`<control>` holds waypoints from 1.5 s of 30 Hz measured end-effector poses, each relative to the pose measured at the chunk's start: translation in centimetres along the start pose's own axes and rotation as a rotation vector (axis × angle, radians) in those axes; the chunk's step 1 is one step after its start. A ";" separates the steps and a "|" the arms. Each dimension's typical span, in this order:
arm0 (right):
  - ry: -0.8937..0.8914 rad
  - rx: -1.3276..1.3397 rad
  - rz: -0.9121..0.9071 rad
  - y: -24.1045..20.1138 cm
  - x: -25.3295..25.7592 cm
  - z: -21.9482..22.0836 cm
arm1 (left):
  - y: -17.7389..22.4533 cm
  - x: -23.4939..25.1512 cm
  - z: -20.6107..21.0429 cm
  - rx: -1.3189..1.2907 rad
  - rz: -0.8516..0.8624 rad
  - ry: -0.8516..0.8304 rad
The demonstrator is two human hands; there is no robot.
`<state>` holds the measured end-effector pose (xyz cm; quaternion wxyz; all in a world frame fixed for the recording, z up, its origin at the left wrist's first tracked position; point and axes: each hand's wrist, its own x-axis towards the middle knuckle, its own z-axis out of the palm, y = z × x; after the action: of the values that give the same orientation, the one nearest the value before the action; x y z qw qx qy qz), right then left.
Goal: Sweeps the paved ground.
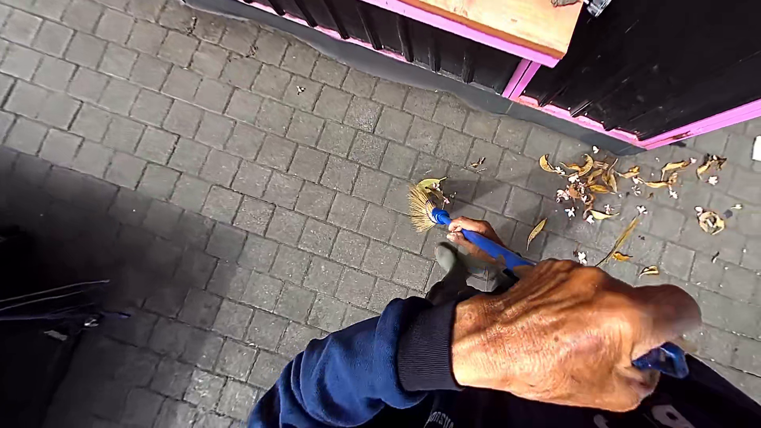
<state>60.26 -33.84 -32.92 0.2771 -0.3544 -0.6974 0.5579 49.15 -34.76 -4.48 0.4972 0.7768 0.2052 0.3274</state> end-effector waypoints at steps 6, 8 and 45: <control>0.317 -0.371 0.091 -1.1 0.1 -5.5 | -0.4 -5.6 -5.9 -0.215 0.175 0.040; 0.319 -0.498 0.116 -3.1 1.5 -6.5 | -0.4 -6.9 -8.1 -0.277 0.209 0.097; -0.187 0.181 -0.265 -7.9 69.6 29.4 | -12.6 -18.8 -59.9 0.422 -0.119 0.293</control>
<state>-5.62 3.97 -32.43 0.3131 -0.1796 -0.7078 0.6072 -6.61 -3.32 -4.16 0.3074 0.7942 0.3840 0.3567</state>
